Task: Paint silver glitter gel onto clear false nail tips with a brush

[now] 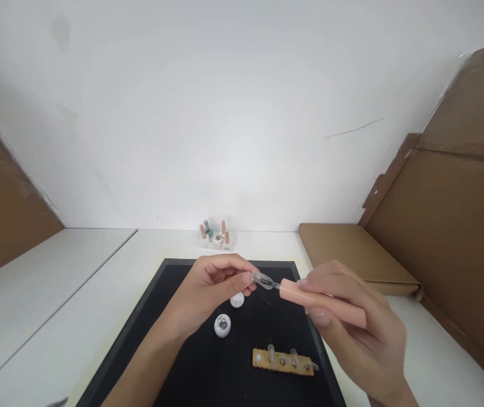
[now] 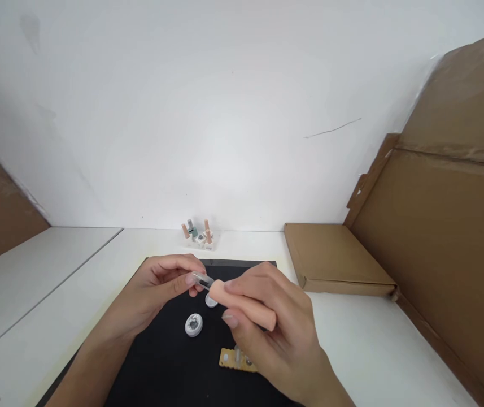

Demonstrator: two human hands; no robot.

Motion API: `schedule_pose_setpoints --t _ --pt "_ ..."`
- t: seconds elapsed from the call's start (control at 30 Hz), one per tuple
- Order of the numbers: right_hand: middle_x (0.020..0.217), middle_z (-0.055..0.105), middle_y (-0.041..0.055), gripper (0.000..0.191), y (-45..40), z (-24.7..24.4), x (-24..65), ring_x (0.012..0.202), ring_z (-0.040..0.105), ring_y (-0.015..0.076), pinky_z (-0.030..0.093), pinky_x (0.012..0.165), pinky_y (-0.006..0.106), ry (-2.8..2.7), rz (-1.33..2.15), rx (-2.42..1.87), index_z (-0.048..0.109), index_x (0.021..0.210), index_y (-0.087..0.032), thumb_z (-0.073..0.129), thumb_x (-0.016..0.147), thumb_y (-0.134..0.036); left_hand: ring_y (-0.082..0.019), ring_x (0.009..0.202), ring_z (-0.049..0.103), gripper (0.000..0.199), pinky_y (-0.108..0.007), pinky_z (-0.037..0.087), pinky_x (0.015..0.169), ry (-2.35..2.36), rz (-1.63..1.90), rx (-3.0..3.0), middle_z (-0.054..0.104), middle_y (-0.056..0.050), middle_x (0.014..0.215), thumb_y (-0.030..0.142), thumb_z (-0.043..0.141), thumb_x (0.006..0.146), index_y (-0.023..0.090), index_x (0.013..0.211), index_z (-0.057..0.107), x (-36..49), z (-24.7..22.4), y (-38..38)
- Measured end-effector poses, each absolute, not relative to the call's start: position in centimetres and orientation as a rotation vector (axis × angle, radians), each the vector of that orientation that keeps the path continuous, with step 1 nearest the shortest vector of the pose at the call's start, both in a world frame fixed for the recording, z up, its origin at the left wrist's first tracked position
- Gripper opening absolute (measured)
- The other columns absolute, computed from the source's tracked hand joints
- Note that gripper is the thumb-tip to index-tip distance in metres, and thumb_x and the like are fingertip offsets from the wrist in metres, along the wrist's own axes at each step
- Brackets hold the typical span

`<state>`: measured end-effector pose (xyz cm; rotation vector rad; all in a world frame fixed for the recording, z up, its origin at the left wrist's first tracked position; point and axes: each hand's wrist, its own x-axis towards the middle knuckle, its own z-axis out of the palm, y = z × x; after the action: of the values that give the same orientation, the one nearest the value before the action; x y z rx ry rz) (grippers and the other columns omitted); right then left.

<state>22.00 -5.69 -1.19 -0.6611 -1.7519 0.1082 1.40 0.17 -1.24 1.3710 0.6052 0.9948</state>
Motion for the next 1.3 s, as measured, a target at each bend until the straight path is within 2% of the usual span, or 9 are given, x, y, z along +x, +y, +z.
schedule_pose_setpoints --t 0.37,0.53,0.73,1.07,1.2,1.3 --pt "0.068 0.062 -0.0017 0.013 -5.6 -0.6 21.7 0.058 0.054 0.0088 0.044 0.049 0.021 -1.765 0.041 -0.662 0.06 0.089 -0.018 0.056 0.085 -0.006 -0.006 0.063 0.06 0.008 -0.015 0.049 0.062 0.588 0.983 1.357 0.072 0.001 0.072 0.025 0.075 0.082 0.019 0.079 0.079 1.1 -1.1 0.2" --pt "0.07 0.063 -0.0001 0.017 -5.7 -1.0 22.1 0.06 0.055 0.0109 0.044 0.051 0.025 -1.718 0.005 -0.667 0.063 0.091 -0.018 0.057 0.084 -0.003 -0.007 0.062 0.062 0.013 -0.016 0.05 0.061 0.633 0.943 1.341 0.073 0.0 0.07 0.03 0.077 0.08 0.018 0.077 0.078 1.1 -1.4 0.3" --pt "0.071 0.064 0.0019 0.019 -5.7 -1.4 22.7 0.062 0.057 0.0162 0.044 0.053 0.031 -1.628 -0.02 -0.697 0.065 0.092 -0.02 0.059 0.083 -0.004 -0.01 0.056 0.061 0.027 -0.021 0.047 0.056 0.695 0.759 1.259 0.073 -0.002 0.067 0.037 0.085 0.067 0.014 0.075 0.077 2.1 -2.9 1.7" --pt "0.074 0.067 0.0023 0.023 -6.0 -1.4 22.1 0.06 0.057 0.0172 0.043 0.05 0.033 -1.539 -0.08 -0.686 0.069 0.091 -0.023 0.062 0.082 -0.004 -0.012 0.062 0.061 0.03 -0.027 0.05 0.066 0.734 0.748 1.276 0.074 -0.005 0.073 0.039 0.083 0.064 0.013 0.075 0.076 4.9 -8.1 3.5" --pt "0.071 0.065 0.0018 0.022 -5.9 -1.4 21.9 0.061 0.056 0.0173 0.04 0.049 0.034 -1.501 -0.093 -0.686 0.07 0.091 -0.021 0.061 0.082 -0.003 -0.014 0.061 0.059 0.026 -0.029 0.048 0.063 0.79 0.715 1.388 0.071 -0.004 0.067 0.036 0.08 0.066 0.012 0.075 0.078 6.4 -11.3 3.9" --pt "0.069 0.065 0.0014 0.021 -5.9 -1.3 21.8 0.059 0.056 0.0173 0.04 0.048 0.033 -1.488 -0.123 -0.684 0.07 0.091 -0.021 0.062 0.082 -0.004 -0.016 0.064 0.06 0.021 -0.029 0.046 0.062 0.841 0.703 1.487 0.071 -0.005 0.071 0.032 0.08 0.067 0.012 0.073 0.079 7.1 -13.5 4.0"
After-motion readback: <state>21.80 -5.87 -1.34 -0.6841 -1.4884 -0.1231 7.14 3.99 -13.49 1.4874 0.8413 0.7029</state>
